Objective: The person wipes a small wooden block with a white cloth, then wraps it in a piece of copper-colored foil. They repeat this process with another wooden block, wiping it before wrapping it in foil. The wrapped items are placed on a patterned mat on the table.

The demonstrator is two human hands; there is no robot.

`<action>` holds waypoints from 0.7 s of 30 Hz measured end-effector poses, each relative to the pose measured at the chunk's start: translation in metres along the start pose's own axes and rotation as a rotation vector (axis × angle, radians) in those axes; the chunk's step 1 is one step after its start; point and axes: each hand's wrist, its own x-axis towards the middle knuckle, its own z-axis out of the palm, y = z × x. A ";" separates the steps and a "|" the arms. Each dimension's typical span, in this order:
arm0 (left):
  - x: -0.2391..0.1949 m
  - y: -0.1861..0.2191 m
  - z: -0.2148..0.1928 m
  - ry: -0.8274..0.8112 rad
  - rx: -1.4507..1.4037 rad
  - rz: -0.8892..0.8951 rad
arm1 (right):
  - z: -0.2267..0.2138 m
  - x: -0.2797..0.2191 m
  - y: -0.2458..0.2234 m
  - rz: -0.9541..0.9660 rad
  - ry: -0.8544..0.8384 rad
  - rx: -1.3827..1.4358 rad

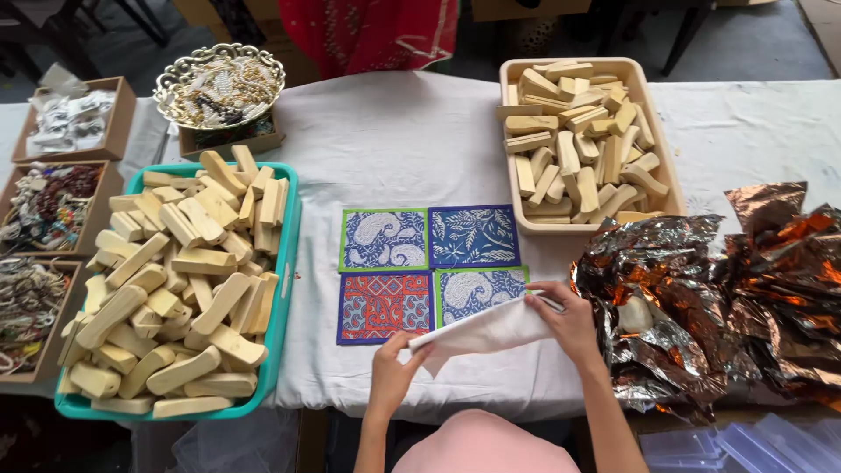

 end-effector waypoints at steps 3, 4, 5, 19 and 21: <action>-0.015 -0.034 -0.010 0.138 -0.276 -0.030 | -0.022 0.004 -0.008 0.092 -0.255 0.121; -0.019 -0.036 -0.013 0.143 -0.276 -0.031 | -0.024 0.001 -0.019 0.090 -0.261 0.121; -0.020 -0.038 -0.017 0.197 -0.323 -0.054 | -0.026 -0.001 -0.030 0.111 -0.394 0.109; -0.002 -0.005 -0.040 -0.534 -0.225 -0.265 | 0.026 -0.007 -0.035 0.159 -0.400 0.261; 0.002 -0.014 -0.050 -0.614 -0.048 -0.313 | 0.027 -0.007 -0.026 0.180 -0.369 0.278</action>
